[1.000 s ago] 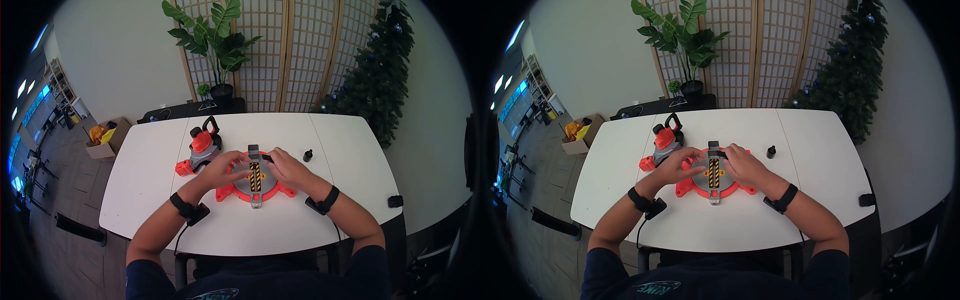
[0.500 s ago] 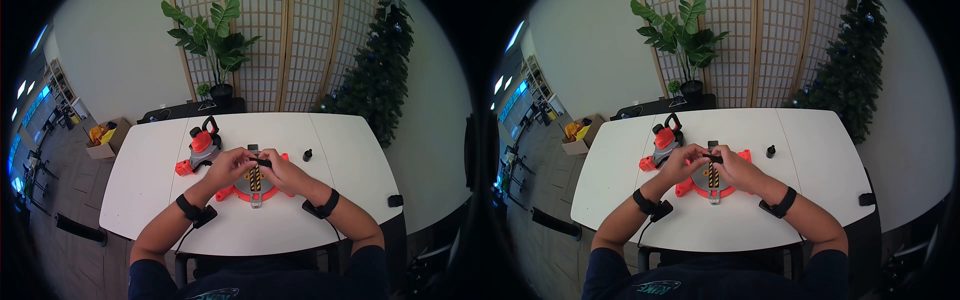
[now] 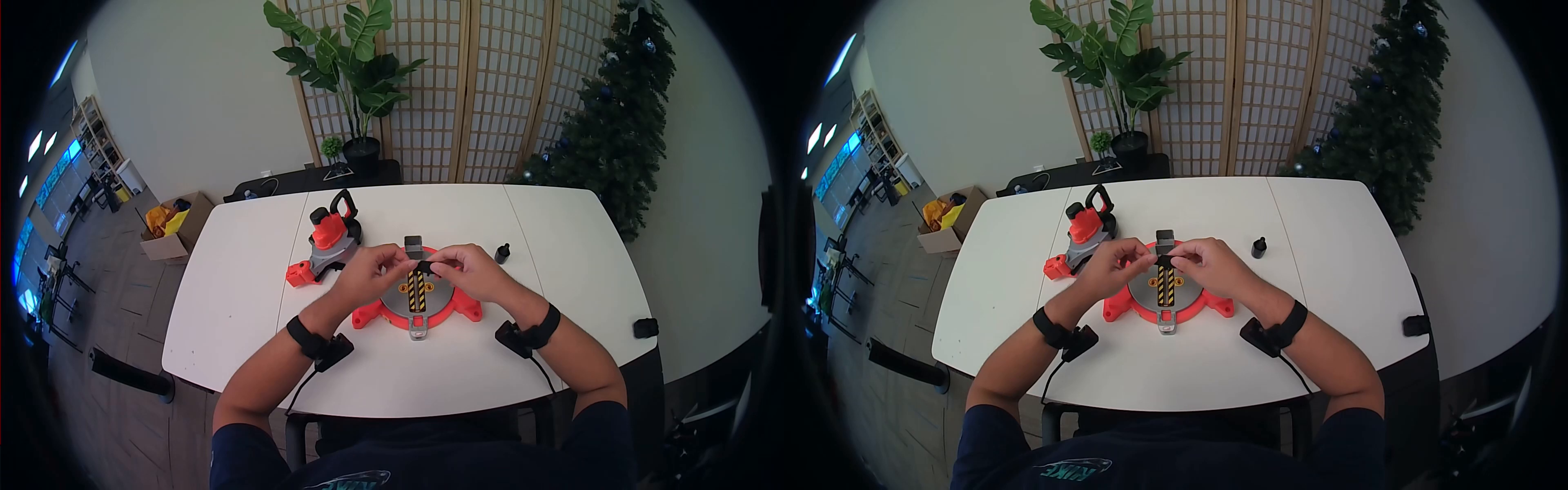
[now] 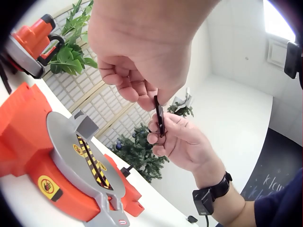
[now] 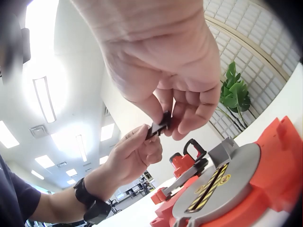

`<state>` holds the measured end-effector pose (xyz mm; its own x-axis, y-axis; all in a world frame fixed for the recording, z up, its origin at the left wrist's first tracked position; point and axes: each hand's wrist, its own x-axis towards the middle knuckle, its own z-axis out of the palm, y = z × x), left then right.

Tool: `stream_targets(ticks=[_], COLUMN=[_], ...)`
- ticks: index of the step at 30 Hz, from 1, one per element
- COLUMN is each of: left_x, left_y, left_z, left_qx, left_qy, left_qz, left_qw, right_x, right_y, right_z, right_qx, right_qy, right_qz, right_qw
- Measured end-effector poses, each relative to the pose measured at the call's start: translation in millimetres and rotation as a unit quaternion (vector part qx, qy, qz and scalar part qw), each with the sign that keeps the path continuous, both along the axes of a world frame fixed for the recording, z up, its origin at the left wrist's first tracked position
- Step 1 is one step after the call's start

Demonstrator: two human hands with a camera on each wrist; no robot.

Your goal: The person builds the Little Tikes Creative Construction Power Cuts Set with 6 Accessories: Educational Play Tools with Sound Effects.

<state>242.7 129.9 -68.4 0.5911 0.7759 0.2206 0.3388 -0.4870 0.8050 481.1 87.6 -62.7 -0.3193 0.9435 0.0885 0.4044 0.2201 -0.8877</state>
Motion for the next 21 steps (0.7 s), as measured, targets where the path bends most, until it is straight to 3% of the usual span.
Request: stream_targets(ticks=[4,7,9,11,18,21], left_x=[-4.8,-15.4,-22.0,-29.0,-33.7,-33.6], left_y=[2.9,10.3,18.4,24.7,23.0,21.2], left_z=[-3.0,-11.5,-13.5,-29.0,-52.8,-52.4], left_qx=[0.022,0.033,0.041,0.047,0.042,0.055], left_qy=[0.042,0.139,0.230,0.249,0.308,0.324], left_qz=[-0.007,0.032,-0.013,-0.013,-0.019,-0.024], left_qw=[0.999,0.989,0.972,0.967,0.950,0.944], right_x=[13.7,26.7,34.4,40.1,40.1,40.4], right_y=[8.7,14.7,18.2,21.2,22.1,22.7], right_z=[-5.3,-8.0,-15.2,-27.8,-38.0,-41.3], right_qx=[0.025,0.019,0.015,0.091,0.066,0.106], right_qy=[-0.072,-0.121,-0.148,-0.201,-0.261,-0.302], right_qz=[-0.023,-0.051,-0.056,-0.050,-0.079,-0.090], right_qw=[0.997,0.991,0.987,0.974,0.960,0.943])
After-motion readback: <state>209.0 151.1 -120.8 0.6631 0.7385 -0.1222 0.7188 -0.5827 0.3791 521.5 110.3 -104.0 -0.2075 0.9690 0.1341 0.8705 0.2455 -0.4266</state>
